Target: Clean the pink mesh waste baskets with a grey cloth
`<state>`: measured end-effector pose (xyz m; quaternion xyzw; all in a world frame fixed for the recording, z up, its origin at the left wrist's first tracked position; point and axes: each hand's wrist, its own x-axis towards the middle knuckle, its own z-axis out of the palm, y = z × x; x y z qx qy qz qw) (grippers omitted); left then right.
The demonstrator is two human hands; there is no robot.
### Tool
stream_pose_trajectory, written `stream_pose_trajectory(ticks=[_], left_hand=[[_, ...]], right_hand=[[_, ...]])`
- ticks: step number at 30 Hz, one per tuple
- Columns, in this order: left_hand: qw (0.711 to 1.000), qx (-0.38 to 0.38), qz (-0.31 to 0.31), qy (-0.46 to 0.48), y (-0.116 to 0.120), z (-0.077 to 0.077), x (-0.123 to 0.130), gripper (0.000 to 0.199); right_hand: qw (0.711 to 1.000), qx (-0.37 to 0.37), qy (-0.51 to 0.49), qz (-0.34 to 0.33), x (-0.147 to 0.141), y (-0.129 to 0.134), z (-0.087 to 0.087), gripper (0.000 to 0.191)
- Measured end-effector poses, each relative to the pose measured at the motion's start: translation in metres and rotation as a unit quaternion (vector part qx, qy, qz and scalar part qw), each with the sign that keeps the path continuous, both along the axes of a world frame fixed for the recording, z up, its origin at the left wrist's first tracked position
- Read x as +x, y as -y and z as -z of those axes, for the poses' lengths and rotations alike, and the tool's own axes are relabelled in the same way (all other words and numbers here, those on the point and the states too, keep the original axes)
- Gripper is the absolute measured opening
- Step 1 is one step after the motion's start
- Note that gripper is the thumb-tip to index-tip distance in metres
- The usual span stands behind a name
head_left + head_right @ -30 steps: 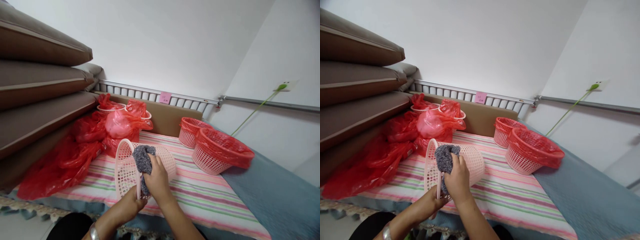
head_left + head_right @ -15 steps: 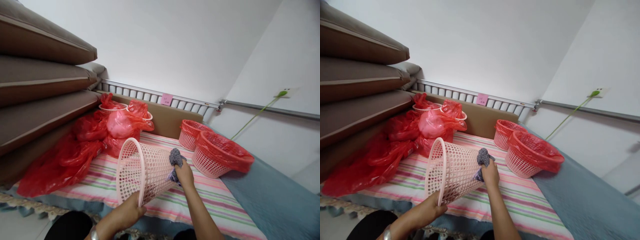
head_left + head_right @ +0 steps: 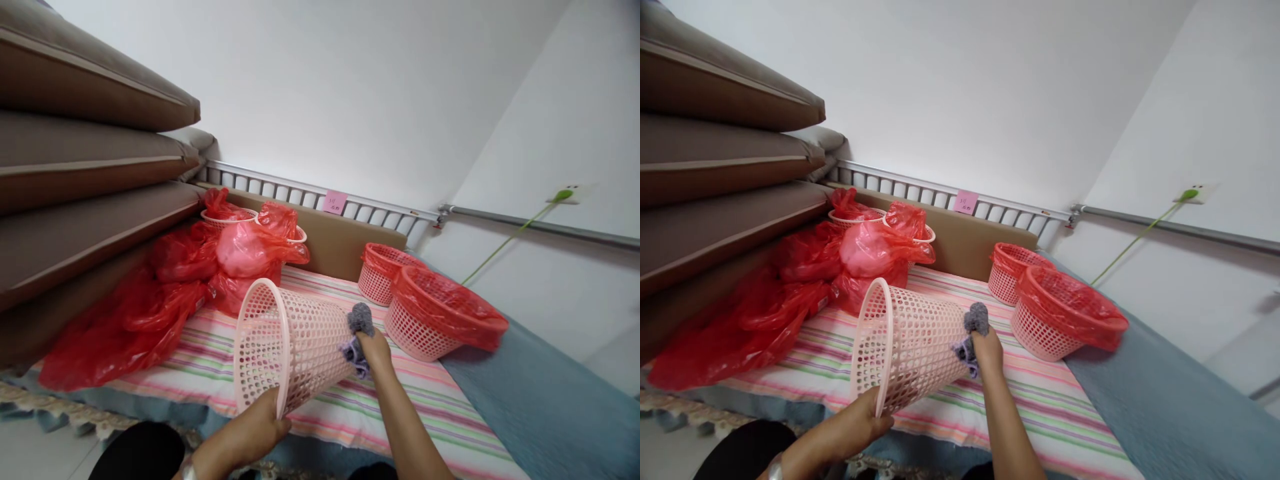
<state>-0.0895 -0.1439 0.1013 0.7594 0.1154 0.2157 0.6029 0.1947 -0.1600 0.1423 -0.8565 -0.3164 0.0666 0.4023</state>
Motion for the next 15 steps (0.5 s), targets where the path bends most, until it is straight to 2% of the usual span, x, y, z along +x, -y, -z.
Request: stream_pose_trajectory(ticks=[4,7,10,13,15], left_hand=[[1.000,0.009,-0.013,0.014,-0.001,-0.008,0.002,0.080],[0.999,-0.006,-0.017,0.028,-0.004,-0.006,0.006,0.079],[0.998,-0.023,-0.042,0.032,-0.007,0.003,0.010,0.074],[0.997,-0.028,-0.068,0.020,-0.009,0.011,0.011,0.063],[0.997,-0.029,-0.070,0.008,-0.010,0.013,0.012,0.060]], right_hand=[[0.995,-0.011,0.094,-0.019,-0.052,0.000,-0.011,0.050],[0.985,0.014,0.148,-0.086,-0.100,0.001,-0.019,0.052],[0.973,0.066,0.147,-0.166,-0.144,0.007,-0.026,0.057],[0.959,0.117,0.143,-0.215,-0.170,0.013,-0.028,0.057],[0.957,0.134,0.140,-0.218,-0.175,0.014,-0.026,0.056]])
